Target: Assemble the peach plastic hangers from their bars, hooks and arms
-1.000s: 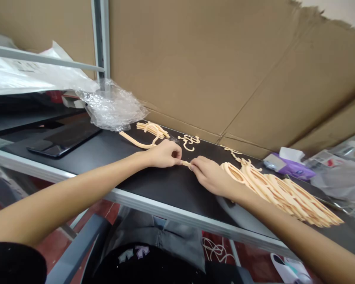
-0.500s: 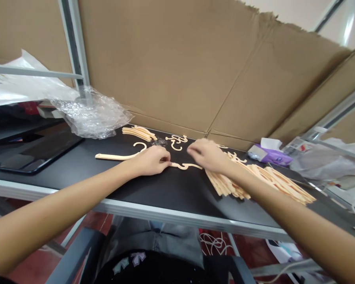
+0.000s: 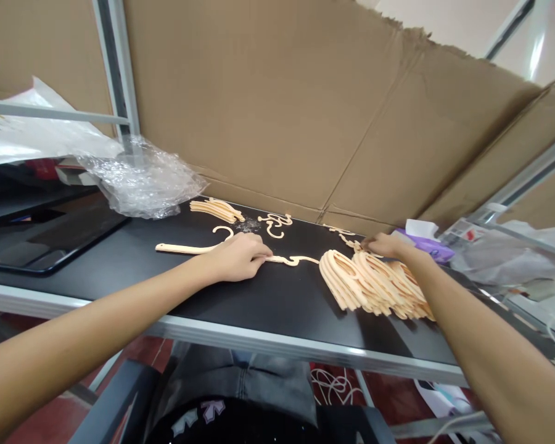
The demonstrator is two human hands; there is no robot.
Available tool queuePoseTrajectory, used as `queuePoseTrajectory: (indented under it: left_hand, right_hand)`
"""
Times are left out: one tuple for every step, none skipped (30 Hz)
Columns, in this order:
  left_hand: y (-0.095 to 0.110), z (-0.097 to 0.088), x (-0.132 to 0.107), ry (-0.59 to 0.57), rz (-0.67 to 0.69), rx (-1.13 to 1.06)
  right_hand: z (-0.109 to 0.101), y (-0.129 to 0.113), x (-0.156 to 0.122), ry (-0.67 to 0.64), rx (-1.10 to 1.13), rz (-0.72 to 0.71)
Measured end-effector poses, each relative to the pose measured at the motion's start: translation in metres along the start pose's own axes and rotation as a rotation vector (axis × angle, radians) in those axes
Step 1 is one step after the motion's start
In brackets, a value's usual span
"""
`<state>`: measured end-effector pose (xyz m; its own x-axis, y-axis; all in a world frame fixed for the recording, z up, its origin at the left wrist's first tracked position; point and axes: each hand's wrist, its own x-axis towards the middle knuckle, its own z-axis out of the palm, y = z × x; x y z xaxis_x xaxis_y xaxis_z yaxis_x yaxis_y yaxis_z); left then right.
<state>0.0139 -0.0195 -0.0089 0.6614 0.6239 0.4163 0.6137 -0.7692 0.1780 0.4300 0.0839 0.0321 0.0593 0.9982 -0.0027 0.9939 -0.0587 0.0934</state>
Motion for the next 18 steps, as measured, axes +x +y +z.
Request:
queuePoseTrajectory:
  left_hand:
    - [-0.0004,0.0009,0.0001,0.004,0.004,0.006]
    - [-0.0010,0.0019,0.0002,0.005,0.005,0.008]
    - [-0.0018,0.0029,0.0003,0.007,0.004,0.011]
    - [-0.0027,0.0038,0.0004,0.009,0.001,0.016]
    - [-0.0038,0.0046,0.0005,0.014,-0.008,0.024]
    - [-0.0049,0.0051,0.0006,0.020,-0.023,0.034]
    - [-0.0060,0.0053,0.0008,0.028,-0.043,0.042]
    - [-0.0068,0.0053,0.0010,0.035,-0.067,0.046]
    - [-0.0075,0.0050,0.0011,0.037,-0.091,0.044]
    - [-0.0079,0.0045,0.0013,0.036,-0.112,0.036]
    - [-0.0081,0.0039,0.0014,0.033,-0.129,0.028]
    - [-0.0080,0.0033,0.0015,0.031,-0.139,0.023]
    - [-0.0078,0.0026,0.0015,0.030,-0.144,0.023]
    - [-0.0074,0.0019,0.0015,0.033,-0.146,0.028]
    - [-0.0068,0.0012,0.0015,0.040,-0.148,0.036]
    - [-0.0063,0.0005,0.0016,0.048,-0.149,0.045]
    - [-0.0057,-0.0002,0.0017,0.054,-0.149,0.054]
    - [-0.0053,-0.0008,0.0018,0.057,-0.148,0.063]
  right_hand:
    - [0.0031,0.0010,0.0013,-0.036,0.005,0.009]
    - [0.0051,0.0014,0.0027,-0.063,0.002,0.024]
    - [0.0062,0.0015,0.0043,-0.063,0.001,0.035]
    - [0.0066,0.0015,0.0059,-0.067,0.001,0.047]
    - [0.0065,0.0016,0.0075,-0.069,0.001,0.055]
    - [0.0062,0.0018,0.0089,-0.070,0.005,0.054]
    - [0.0058,0.0020,0.0100,-0.072,0.015,0.041]
    - [0.0055,0.0021,0.0107,-0.075,0.029,0.022]
    - [0.0052,0.0021,0.0109,-0.077,0.041,0.004]
    - [0.0050,0.0017,0.0106,-0.074,0.044,-0.007]
    - [0.0049,0.0011,0.0099,-0.068,0.037,-0.009]
    - [0.0049,0.0002,0.0089,-0.056,0.021,-0.001]
    - [0.0050,-0.0008,0.0077,-0.039,0.003,0.016]
    - [0.0052,-0.0019,0.0064,-0.019,-0.011,0.033]
    - [0.0055,-0.0029,0.0050,0.000,-0.016,0.045]
    - [0.0058,-0.0036,0.0038,0.017,-0.013,0.049]
    - [0.0063,-0.0040,0.0026,0.034,-0.007,0.048]
    - [0.0069,-0.0040,0.0016,0.051,0.000,0.044]
